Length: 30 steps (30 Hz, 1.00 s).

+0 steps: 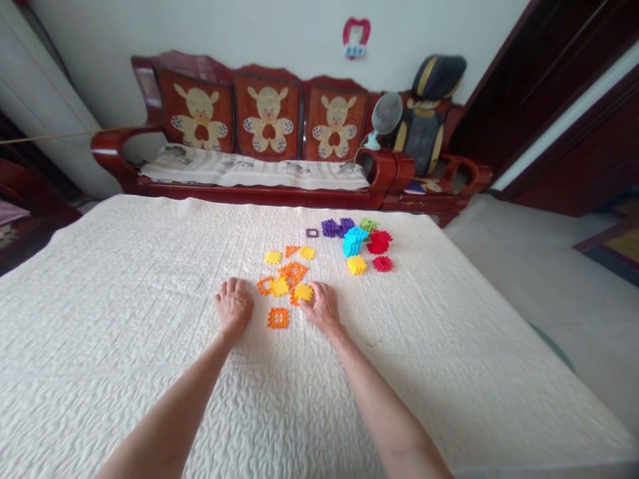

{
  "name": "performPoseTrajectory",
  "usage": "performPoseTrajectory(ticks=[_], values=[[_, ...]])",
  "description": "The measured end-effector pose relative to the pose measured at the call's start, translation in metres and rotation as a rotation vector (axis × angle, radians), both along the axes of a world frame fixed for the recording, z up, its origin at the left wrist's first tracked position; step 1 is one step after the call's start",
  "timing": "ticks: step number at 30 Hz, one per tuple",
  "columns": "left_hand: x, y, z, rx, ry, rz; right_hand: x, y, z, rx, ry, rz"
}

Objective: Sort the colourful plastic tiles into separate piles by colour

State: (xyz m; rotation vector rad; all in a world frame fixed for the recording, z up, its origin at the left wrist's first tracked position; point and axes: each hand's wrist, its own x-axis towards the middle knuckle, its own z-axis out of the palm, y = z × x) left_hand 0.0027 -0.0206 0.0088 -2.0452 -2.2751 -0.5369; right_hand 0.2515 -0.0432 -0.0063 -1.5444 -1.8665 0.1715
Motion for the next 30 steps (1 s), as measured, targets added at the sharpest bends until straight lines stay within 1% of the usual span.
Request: performPoseTrajectory(ticks=[5,12,17,22,27,30], values=[[0.002,-0.002,0.005,-0.024,-0.026,0.001,0.001,0.001,-0.004,0.005,0.012,0.001],[0.003,-0.002,0.008,-0.04,-0.032,0.015,0.004,0.002,-0.01,0.047,0.128,0.013],[0.002,-0.002,0.003,-0.005,-0.017,0.003,0.005,0.001,-0.011,0.101,0.196,-0.053],[-0.001,0.001,-0.002,-0.025,-0.01,0.0,0.003,0.003,-0.017,0.105,0.17,-0.082],[0.0,0.001,0.001,-0.031,-0.021,0.004,0.003,0.005,-0.025,0.142,0.179,-0.182],[0.001,-0.001,0.003,-0.019,-0.038,-0.001,0.002,0.005,-0.023,0.154,0.169,-0.208]])
